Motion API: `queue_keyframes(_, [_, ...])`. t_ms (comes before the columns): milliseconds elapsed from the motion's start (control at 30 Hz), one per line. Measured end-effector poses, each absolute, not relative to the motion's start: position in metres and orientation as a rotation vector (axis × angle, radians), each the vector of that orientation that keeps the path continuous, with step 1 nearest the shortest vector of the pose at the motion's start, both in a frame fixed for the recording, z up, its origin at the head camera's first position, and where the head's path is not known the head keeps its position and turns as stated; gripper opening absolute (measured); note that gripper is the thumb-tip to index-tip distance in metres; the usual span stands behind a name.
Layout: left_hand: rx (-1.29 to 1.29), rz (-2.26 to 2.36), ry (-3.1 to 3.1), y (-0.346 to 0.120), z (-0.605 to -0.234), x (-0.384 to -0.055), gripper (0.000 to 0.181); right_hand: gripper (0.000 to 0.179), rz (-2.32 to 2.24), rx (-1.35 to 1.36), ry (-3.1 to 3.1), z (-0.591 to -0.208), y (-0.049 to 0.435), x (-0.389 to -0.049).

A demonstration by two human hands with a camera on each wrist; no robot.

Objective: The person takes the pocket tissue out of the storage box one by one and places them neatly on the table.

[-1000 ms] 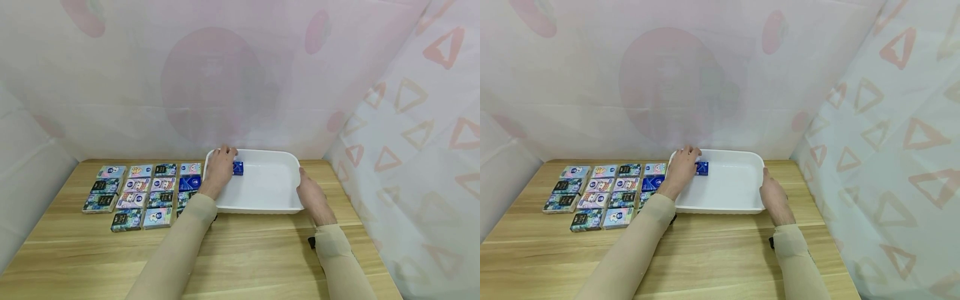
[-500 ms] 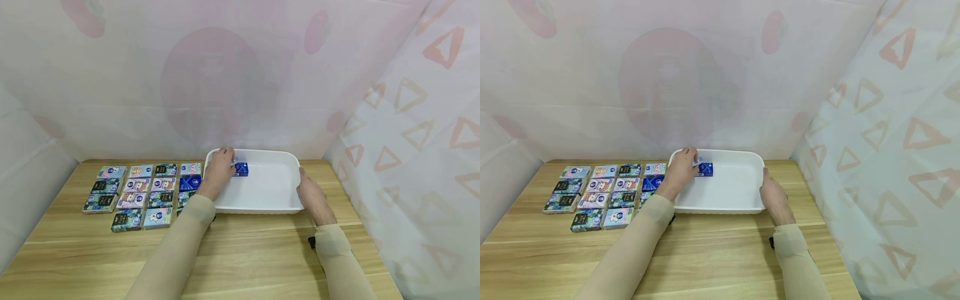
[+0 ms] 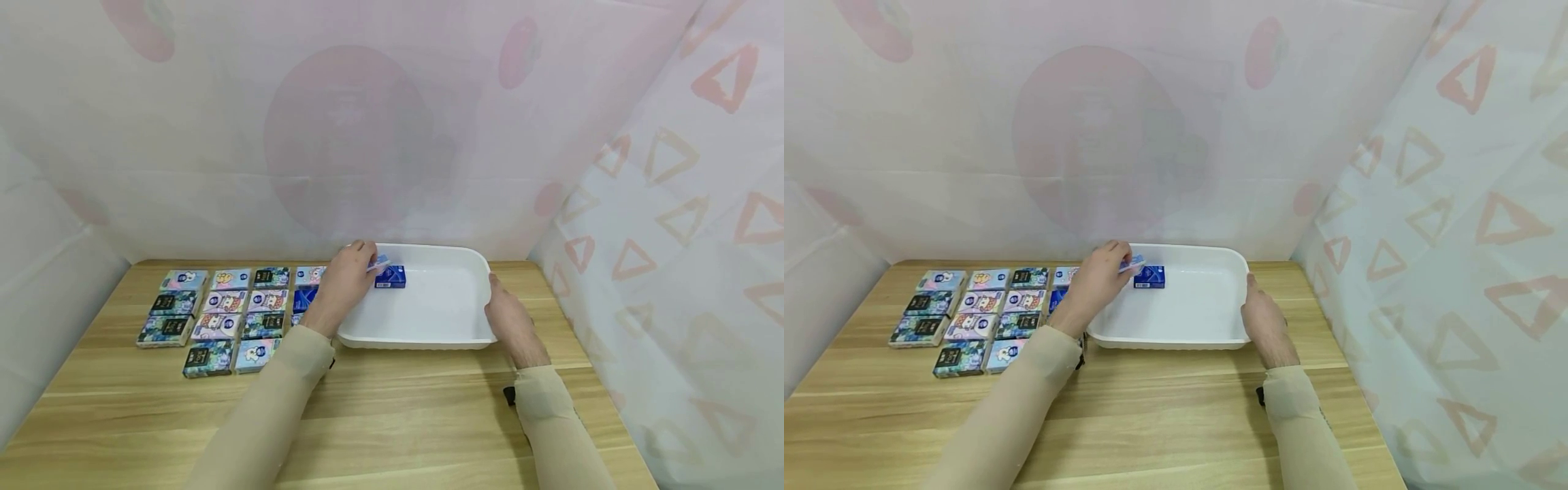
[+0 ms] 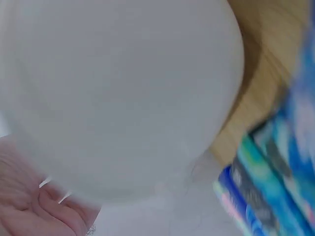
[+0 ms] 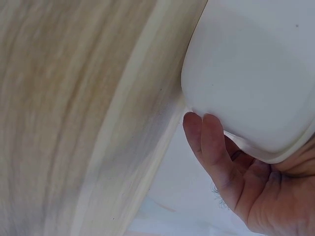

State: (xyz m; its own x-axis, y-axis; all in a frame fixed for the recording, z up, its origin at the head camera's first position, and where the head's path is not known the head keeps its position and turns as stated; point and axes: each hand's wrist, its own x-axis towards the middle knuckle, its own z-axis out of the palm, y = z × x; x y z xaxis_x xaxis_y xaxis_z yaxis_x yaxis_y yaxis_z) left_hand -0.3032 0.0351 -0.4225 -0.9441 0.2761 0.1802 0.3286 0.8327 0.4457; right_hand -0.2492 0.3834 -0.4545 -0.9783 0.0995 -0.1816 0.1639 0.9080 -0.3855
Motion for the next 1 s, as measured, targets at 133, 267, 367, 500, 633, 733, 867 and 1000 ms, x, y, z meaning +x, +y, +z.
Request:
queue_keyframes(133, [-0.531,-0.673,-2.894,0.022,-0.414,-0.294,0.031,0.070,-0.609,0.207,2.907,-0.455,0.383,-0.249])
queue_keyframes(267, [-0.570,-0.595,-2.892,0.006,-0.409,-0.284,0.040,0.070,-0.625,0.201,2.904,-0.455,0.383,-0.249])
queue_keyframes(367, [-0.572,-0.534,-2.900,-0.005,-0.406,-0.277,0.046,0.071,-0.628,0.197,2.907,-0.455,0.383,-0.249])
queue_keyframes(500, [-0.558,-0.485,-2.903,-0.020,-0.404,-0.270,0.050,0.071,-0.621,0.199,2.914,-0.456,0.383,-0.249])
queue_keyframes(633, [-0.553,-0.467,-2.885,-0.034,-0.402,-0.263,0.047,0.071,-0.614,0.204,2.913,-0.456,0.384,-0.249])
queue_keyframes(733, [-0.541,-0.470,-2.875,-0.044,-0.399,-0.257,0.042,0.071,-0.612,0.204,2.912,-0.456,0.385,-0.249])
queue_keyframes(867, [-0.519,-0.473,-2.869,-0.059,-0.396,-0.250,0.037,0.071,-0.613,0.196,2.909,-0.456,0.385,-0.249])
queue_keyframes(1000, [-0.491,-0.479,-2.869,-0.075,-0.393,-0.242,0.036,0.073,-0.623,0.198,2.883,-0.456,0.385,-0.252])
